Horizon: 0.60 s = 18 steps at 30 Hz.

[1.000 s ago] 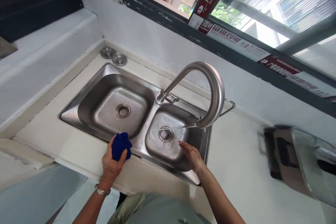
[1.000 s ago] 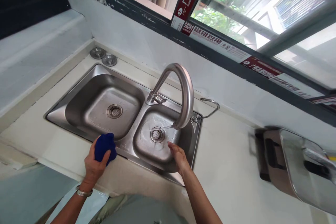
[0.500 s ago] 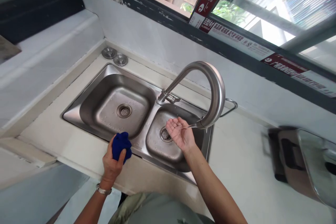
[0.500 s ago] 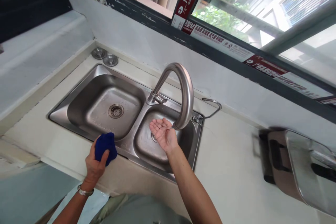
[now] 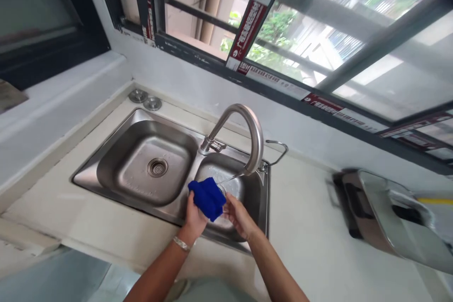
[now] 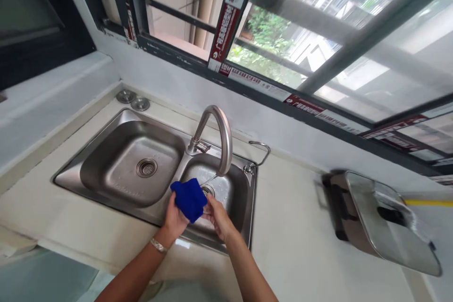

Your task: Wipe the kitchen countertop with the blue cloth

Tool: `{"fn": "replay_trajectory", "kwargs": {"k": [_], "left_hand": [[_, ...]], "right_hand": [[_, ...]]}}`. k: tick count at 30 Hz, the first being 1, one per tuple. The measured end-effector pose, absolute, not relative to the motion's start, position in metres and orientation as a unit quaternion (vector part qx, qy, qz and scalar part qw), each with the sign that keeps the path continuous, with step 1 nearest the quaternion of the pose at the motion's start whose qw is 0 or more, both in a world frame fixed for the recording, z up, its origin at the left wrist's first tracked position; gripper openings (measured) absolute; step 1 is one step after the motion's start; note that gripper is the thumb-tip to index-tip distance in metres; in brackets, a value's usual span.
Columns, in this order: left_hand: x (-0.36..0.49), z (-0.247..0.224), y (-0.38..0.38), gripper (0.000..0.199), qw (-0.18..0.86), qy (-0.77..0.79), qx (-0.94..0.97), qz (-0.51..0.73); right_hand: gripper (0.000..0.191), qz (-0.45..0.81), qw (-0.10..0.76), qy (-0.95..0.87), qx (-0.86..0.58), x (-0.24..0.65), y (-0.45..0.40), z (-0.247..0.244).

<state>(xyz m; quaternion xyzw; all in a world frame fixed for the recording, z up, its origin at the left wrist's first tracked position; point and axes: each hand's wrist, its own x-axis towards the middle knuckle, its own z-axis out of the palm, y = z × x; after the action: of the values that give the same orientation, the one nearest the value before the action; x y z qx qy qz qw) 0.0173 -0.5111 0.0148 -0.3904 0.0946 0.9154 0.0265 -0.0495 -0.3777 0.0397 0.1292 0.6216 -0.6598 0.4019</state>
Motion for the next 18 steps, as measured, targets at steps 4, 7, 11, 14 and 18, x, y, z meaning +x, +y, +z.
{"fn": "replay_trajectory", "kwargs": {"k": [4, 7, 11, 14, 18], "left_hand": [[0.001, 0.005, -0.496, 0.052, 0.039, 0.144, -0.335, 0.930], [-0.001, -0.006, -0.497, 0.049, 0.050, 0.216, -0.319, 0.922], [0.002, -0.019, -0.517, 0.054, 0.037, 0.267, -0.333, 0.904], [0.006, -0.025, -0.533, 0.060, 0.042, 0.278, -0.359, 0.890], [0.008, -0.029, -0.539, 0.055, 0.056, 0.268, -0.368, 0.889]], "right_hand": [[0.052, -0.658, 0.320, 0.675, 0.093, -0.047, -0.372, 0.032], [0.053, -0.671, 0.236, 0.697, 0.090, -0.055, -0.367, 0.031], [0.051, -0.703, 0.135, 0.691, 0.102, -0.067, -0.358, 0.037], [0.044, -0.719, 0.099, 0.677, 0.125, -0.073, -0.352, 0.043], [0.036, -0.737, 0.112, 0.652, 0.142, -0.074, -0.357, 0.052]]}}
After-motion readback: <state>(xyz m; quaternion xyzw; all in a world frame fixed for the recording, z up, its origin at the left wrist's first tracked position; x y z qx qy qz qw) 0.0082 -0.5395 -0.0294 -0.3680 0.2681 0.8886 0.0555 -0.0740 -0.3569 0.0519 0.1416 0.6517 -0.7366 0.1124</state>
